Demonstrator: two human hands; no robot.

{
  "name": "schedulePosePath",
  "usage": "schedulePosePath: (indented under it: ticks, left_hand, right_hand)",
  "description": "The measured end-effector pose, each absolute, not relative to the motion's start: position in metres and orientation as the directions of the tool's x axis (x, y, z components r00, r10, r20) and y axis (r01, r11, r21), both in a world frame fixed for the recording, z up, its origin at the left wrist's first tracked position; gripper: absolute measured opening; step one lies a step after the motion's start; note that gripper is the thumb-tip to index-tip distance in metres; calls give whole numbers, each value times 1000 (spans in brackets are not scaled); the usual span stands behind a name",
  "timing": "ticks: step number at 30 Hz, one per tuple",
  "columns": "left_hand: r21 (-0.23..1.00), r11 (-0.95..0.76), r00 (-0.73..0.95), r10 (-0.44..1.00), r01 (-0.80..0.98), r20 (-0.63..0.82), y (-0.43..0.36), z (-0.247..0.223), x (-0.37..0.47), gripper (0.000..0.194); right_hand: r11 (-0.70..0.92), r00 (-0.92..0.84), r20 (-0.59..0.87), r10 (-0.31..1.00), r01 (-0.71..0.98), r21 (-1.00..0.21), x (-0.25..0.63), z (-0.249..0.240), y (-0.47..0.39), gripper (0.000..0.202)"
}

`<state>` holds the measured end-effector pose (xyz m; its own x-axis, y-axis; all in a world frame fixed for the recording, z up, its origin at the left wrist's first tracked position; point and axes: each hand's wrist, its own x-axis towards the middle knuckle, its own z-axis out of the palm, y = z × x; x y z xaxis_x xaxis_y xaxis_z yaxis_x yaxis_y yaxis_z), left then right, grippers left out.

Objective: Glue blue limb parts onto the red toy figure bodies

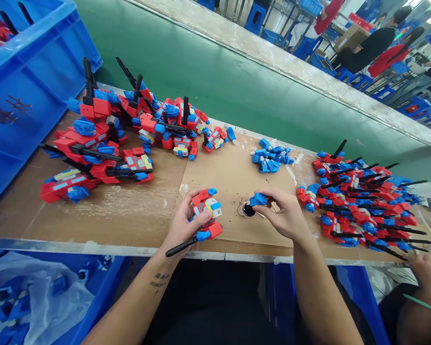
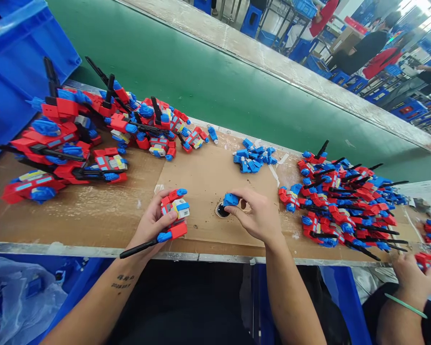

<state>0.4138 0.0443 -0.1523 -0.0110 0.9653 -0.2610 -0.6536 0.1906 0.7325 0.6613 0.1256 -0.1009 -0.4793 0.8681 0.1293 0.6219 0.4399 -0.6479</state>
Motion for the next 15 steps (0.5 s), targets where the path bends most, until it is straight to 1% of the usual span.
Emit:
schedulePosePath:
  ticks: [2,4,6,8,11,15]
  left_hand:
    - [739,198,-33,958,-644,-285,44,-150,415,49]
    - [746,198,-50,954,-635,-296,43,-148,415,51]
    - [749,198,-61,951,-632,-302,43,-145,416,52]
    - [747,201,-71,947,-634,-315,43,-141,417,54]
    - [744,221,-65,940,-630,-334,43,-133,419,55]
    - [763,235,-18,951,-602,-307,44,-120,429,60]
  right_hand:
    - [374,-437,105,893,595,-711,663,-105,125,25]
    - [297,-353,115,929,520,-801,666,-109,124,29]
    - [234,-245,145,959,386,-892,668,-111,121,33]
    - [189,-152,156,976,236,-953,669,-112,117,36]
    - [165,-80,160,984,48,-985,666,-109,112,40]
    - [156,-99,168,981,-119,-981,658,-100,104,43]
